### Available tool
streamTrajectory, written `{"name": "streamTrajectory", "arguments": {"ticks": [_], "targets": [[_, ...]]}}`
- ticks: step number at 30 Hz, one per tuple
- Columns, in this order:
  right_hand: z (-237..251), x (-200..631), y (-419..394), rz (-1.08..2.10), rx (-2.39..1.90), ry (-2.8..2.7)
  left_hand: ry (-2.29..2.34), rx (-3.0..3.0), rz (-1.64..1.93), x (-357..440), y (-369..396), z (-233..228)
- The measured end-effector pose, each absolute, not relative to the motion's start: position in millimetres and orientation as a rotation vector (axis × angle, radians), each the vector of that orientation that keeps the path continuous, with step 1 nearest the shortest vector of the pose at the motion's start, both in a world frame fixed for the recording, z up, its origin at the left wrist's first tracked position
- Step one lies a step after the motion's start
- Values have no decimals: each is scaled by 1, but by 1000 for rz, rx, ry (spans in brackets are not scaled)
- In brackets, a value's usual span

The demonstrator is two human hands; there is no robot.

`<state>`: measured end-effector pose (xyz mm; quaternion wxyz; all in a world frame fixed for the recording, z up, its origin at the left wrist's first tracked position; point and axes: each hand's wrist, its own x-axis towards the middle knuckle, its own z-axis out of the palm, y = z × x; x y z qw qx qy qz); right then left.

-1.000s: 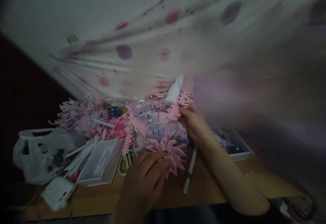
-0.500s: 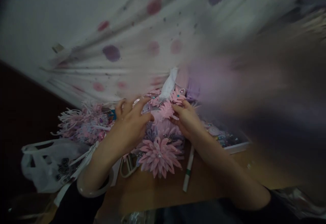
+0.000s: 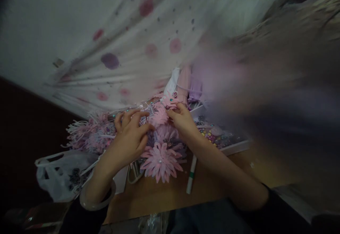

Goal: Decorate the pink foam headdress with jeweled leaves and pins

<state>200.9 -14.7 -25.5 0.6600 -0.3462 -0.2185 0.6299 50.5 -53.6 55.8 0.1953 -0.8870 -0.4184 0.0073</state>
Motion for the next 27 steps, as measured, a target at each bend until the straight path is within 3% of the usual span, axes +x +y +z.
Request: {"name": "streamTrajectory", "arguments": {"ticks": [8, 16, 23, 27], "targets": [[-28, 200, -11, 1481, -840, -533, -1177, -2505, -135, 44, -54, 55], [-28, 199, -9, 1521, -833, -564, -1183, -2324, -801, 6, -89, 52], [-31, 198, -7, 1473, -823, -638, -1477, -2220, -983, -18, -118, 9], [-31, 197, -8, 1421, -825, -723, -1833, -2287, -1359, -15, -122, -39]]}}
